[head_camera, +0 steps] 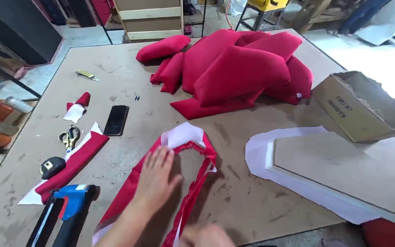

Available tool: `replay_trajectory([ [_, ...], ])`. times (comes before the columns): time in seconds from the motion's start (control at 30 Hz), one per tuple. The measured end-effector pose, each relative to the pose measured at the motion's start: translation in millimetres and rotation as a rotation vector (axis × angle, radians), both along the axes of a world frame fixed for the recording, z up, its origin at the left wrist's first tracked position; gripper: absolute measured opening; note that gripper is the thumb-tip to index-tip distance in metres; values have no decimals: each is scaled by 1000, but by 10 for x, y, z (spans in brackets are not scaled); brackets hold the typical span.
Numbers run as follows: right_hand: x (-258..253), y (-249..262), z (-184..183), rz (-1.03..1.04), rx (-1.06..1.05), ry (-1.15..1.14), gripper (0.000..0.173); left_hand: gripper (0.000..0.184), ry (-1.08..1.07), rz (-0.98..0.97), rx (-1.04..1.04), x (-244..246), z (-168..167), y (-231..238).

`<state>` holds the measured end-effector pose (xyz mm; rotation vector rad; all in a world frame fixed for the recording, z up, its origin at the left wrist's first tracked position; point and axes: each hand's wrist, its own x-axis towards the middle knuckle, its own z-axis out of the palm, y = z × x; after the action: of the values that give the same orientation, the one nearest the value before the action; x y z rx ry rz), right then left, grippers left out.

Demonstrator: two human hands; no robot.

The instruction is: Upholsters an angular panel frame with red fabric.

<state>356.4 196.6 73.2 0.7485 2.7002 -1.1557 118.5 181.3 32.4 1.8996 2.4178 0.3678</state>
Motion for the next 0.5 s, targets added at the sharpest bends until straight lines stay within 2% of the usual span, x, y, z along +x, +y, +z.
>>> replay_trajectory([
  [0.07,-163,558,3,-164,289,181,35,97,-65,-115,-31,411,29,-99],
  [0.1,-286,859,-25,-170,389,175,36,109,-63,-133,-47,577,19,-102],
  [0.17,-540,1330,-133,-70,458,60,45,124,-25,-92,-124,739,24,48],
  [0.23,-738,1568,-287,37,506,-6,46,130,-11,4,-311,741,73,301],
  [0.33,-845,1756,-331,158,447,-96,44,125,-35,61,-583,672,181,599],
  [0.43,-1045,2209,-262,305,272,-240,40,122,-149,41,-807,526,406,918],
  [0.5,-1255,2613,-280,203,201,-246,38,122,-167,9,-910,401,523,1136],
])
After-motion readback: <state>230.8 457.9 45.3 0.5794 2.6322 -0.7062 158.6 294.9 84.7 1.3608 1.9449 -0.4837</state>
